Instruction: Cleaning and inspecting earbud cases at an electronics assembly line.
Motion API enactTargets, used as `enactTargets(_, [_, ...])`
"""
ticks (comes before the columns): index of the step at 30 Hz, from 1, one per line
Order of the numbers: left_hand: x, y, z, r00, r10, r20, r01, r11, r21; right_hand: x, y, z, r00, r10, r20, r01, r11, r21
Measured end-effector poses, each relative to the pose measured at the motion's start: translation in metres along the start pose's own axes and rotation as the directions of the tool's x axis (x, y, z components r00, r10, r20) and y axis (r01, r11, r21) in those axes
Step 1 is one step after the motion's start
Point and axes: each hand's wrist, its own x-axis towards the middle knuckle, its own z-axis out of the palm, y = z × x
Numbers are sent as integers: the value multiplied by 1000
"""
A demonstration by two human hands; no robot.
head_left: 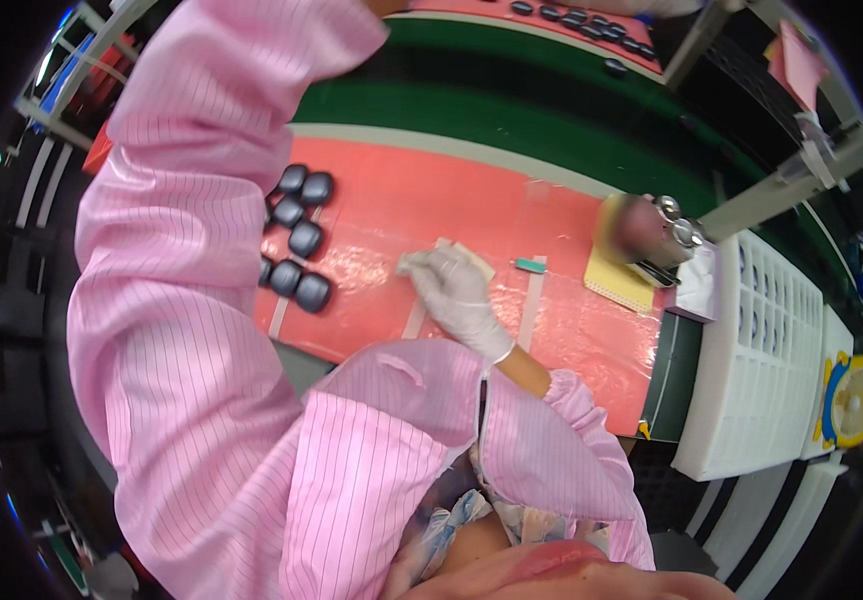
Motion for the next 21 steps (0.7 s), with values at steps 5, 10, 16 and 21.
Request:
enactTargets(5, [-178, 63, -35, 380, -688, 618, 696, 653, 300, 4, -5, -19, 988, -49, -149, 22, 983, -180])
enactTargets(10, [-327, 126, -23, -92, -864, 494, 718, 286, 634, 9, -16, -23, 997, -66, 38, 75, 797, -599])
enactTargets(16, [-335, 149, 6, -42, -863, 503, 764, 297, 572, 3, -6, -16, 963, -239, -126, 150, 860, -487])
enactTargets(21, [-301, 184, 14, 25, -944, 330, 999, 37, 30, -6, -21, 0, 963, 226, -149, -176, 941, 290])
